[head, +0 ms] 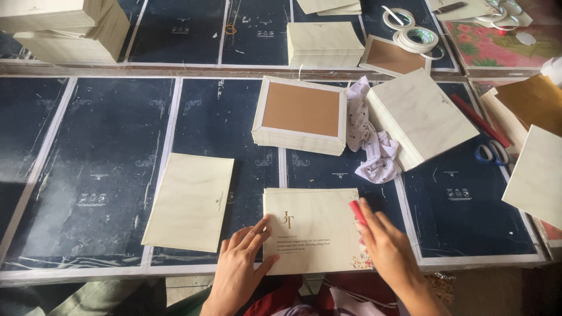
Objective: Workers are sorting and stacking printed invitations and cards on a large table in a production facility.
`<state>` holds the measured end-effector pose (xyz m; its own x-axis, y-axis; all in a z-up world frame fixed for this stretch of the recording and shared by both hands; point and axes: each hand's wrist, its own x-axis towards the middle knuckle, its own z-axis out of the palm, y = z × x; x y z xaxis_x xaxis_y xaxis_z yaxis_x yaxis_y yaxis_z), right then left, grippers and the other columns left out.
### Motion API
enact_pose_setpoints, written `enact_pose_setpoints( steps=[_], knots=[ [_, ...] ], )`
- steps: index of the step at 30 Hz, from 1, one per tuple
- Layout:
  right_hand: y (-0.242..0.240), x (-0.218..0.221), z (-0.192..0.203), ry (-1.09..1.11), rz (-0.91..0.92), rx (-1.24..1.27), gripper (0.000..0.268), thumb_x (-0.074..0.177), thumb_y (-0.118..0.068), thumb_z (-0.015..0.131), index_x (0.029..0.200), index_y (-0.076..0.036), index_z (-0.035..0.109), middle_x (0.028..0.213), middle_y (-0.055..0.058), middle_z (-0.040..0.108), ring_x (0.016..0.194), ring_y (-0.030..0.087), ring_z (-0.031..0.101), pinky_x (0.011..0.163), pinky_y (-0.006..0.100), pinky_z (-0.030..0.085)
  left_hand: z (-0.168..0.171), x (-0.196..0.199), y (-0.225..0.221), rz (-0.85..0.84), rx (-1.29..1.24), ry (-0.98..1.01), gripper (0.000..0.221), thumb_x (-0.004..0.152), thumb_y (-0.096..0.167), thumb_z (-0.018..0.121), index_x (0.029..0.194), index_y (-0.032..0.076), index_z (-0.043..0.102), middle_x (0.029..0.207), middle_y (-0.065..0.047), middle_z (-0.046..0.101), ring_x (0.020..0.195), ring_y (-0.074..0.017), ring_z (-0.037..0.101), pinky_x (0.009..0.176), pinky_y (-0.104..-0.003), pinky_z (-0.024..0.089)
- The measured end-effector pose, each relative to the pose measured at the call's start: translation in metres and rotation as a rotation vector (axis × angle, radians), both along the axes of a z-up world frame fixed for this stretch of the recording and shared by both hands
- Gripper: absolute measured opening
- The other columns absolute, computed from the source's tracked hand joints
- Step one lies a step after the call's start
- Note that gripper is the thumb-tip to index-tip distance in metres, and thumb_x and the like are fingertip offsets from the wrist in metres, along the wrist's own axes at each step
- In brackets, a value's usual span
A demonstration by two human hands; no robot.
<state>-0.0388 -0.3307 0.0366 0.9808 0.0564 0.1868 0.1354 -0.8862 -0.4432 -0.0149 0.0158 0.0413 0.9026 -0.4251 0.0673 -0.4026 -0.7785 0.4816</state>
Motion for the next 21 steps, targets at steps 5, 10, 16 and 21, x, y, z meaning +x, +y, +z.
enact_pose_setpoints(
  steps=[5,10,16,21],
  knots=[
    [0.023,0.027,-0.003,-0.191,-0.062,-0.461,0.057,0.097,-0.031,0.069,0.151,-0.019,0.055,0.093,-0.003,0.080,0.053,0.011,0.069,0.044,0.029,0.058,0.004,-0.001,0.000,0.006,-0.003,0.020,0.056,0.092,0.044,0.074,0.141,0.022,0.055,0.166,0.013,0.039,0.128,-0.0309,0.052,0.086,-0.047,0.050],
    [0.086,0.054,-0.038,-0.061,-0.263,-0.426,0.063,0.095,-0.023,0.061,0.156,-0.023,0.048,0.058,0.000,0.067,0.042,0.021,0.062,0.037,0.042,0.050,0.003,-0.002,0.000,0.000,-0.042,0.004,0.057,0.091,0.040,0.076,0.141,0.021,0.056,0.165,0.011,0.042,0.124,-0.0308,0.053,0.082,-0.045,0.048],
    [0.152,0.061,-0.020,-0.341,0.174,-0.190,0.045,0.099,-0.021,0.070,0.141,-0.006,0.061,0.067,0.004,0.072,0.046,0.019,0.066,0.035,0.037,0.050,0.006,-0.002,0.001,0.025,0.005,-0.075,0.061,0.091,0.048,0.073,0.145,0.025,0.055,0.155,0.008,0.054,0.120,-0.0305,0.057,0.084,-0.048,0.048],
    [0.027,0.053,-0.012,0.125,-0.364,-0.324,0.053,0.104,-0.035,0.057,0.155,-0.025,0.054,0.095,0.004,0.082,0.069,0.029,0.078,0.055,0.044,0.062,0.022,0.001,0.000,-0.017,-0.022,0.060,0.056,0.092,0.033,0.074,0.142,0.015,0.058,0.163,0.005,0.046,0.124,-0.0329,0.054,0.089,-0.048,0.047]
  ],
)
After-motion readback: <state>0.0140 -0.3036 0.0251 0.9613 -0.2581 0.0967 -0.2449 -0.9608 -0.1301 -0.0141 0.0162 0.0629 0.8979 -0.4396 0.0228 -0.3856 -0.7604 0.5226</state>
